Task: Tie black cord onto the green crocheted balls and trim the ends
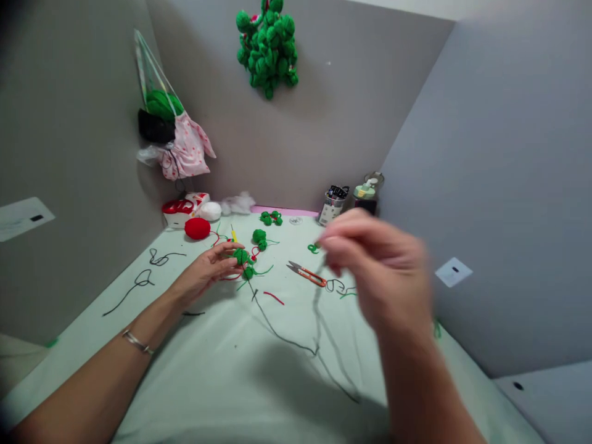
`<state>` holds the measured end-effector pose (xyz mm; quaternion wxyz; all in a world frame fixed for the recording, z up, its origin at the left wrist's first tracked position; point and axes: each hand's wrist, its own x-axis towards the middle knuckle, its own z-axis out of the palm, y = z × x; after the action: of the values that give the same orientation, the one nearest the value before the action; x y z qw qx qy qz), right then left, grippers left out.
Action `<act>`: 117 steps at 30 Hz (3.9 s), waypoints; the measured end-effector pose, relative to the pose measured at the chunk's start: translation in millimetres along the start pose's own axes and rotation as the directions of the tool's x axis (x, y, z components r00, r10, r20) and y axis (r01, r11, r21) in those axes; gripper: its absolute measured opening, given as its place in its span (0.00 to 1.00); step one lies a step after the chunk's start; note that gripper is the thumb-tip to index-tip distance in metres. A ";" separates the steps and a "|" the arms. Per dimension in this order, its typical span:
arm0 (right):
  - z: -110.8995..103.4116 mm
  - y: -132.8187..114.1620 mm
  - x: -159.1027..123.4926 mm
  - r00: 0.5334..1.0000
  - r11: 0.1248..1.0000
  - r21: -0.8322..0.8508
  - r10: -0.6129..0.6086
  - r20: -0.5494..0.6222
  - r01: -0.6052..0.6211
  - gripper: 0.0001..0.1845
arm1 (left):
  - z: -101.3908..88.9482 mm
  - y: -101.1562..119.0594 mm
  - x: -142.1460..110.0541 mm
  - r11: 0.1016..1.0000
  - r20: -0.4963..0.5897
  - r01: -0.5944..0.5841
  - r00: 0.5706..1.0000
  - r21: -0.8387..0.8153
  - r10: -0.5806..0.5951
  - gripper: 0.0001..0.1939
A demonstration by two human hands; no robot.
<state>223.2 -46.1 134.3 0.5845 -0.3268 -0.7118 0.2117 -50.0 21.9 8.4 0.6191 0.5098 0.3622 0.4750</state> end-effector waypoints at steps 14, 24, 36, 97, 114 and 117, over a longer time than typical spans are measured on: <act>84.2 70.5 -31.5 0.936 0.958 -0.256 0.205 0.285 -0.132 0.08 | 10.5 1.8 -1.9 0.993 0.051 -0.068 0.996 -0.094 0.073 0.15; 85.8 75.5 -35.0 0.929 0.945 -0.300 0.220 0.296 -0.128 0.08 | 10.8 0.3 -2.8 0.995 0.076 -0.102 0.992 -0.015 0.103 0.15; 91.7 80.1 -38.1 0.882 0.918 -0.022 0.386 0.270 -0.395 0.09 | 20.0 5.4 -6.0 0.989 0.072 -0.075 0.994 -0.128 0.084 0.11; 93.2 87.6 -45.5 0.942 0.856 -0.511 0.101 0.321 0.083 0.07 | 38.1 -13.9 -6.2 0.995 -0.095 -0.094 0.991 -0.024 0.091 0.14; 97.5 66.0 -39.6 0.958 0.884 -0.369 -0.272 0.093 0.287 0.08 | 43.4 -15.1 -7.7 0.983 -0.027 -0.181 0.983 0.006 0.182 0.12; 98.4 48.4 -36.1 0.959 0.915 -0.297 -0.282 0.015 0.274 0.06 | 41.0 -26.0 -3.1 0.962 -0.081 -0.198 0.973 0.186 0.215 0.12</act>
<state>141.9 -30.2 53.8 0.5629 -0.3090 -0.7665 0.0132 -7.0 6.4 -8.2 0.4995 0.5731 0.3785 0.5280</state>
